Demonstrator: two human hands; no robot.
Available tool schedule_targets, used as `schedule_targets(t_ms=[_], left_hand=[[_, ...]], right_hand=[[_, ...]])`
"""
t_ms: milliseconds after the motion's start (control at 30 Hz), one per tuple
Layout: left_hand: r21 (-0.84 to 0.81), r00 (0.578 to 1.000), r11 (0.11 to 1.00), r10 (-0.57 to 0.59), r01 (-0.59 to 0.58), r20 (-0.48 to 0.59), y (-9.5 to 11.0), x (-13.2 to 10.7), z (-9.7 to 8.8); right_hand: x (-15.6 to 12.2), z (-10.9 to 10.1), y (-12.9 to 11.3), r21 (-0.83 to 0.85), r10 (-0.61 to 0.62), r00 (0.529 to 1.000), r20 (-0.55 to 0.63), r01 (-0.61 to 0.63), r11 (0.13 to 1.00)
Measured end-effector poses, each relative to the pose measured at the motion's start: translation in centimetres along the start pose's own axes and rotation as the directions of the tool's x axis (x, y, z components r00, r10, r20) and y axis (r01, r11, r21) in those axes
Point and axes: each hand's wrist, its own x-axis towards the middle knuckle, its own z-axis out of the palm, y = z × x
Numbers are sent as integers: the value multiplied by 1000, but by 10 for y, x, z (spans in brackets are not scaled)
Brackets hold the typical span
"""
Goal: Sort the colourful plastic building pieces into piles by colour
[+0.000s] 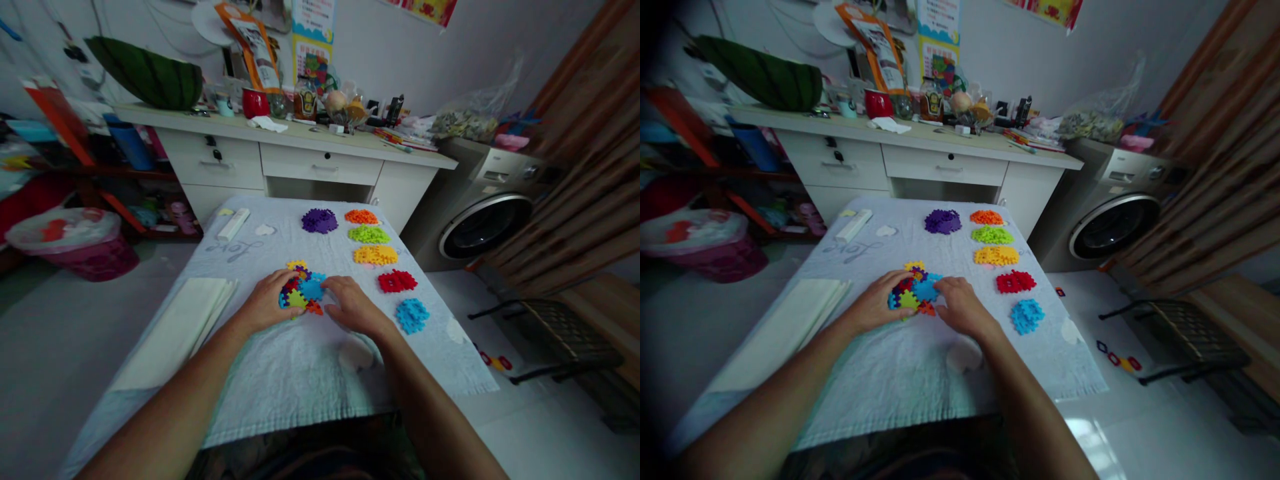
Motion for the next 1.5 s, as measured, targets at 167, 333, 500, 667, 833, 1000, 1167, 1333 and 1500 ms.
schedule_targets(t_ms=[167, 333, 500, 667, 833, 1000, 1167, 1333, 1500], left_hand=[[-28, 1000, 1000, 1, -1, -4, 1, 0, 0], [-18, 1000, 1000, -17, 17, 12, 4, 0, -2], [-8, 1000, 1000, -15, 15, 10, 4, 0, -2], [-23, 1000, 1000, -18, 18, 9, 2, -1, -1], [-38, 1000, 999, -27, 27, -8, 5, 0, -2], [-34, 999, 999, -43, 42, -24, 8, 0, -2], [-21, 999, 999, -47, 46, -18, 5, 0, -1], [-29, 999, 999, -39, 38, -35, 3, 0, -1], [-34, 999, 999, -28, 27, -30, 2, -1, 0]], right_hand=[[19, 26, 6, 15, -18, 999, -38, 18, 1000], [14, 26, 19, 79, 18, 989, -147, -6, 997], [8, 17, 25, 205, 244, 942, -232, -198, 959], [5, 19, 34, 114, 268, 942, -202, -250, 962], [0, 23, 38, -16, 186, 971, -148, -190, 982], [-2, 22, 34, -34, 184, 980, -72, -186, 982], [-13, 2, 36, -32, 185, 980, -70, -187, 982], [-48, -35, 58, -39, 206, 970, -130, -213, 976], [-92, -61, 81, -96, 301, 945, -131, -314, 945]])
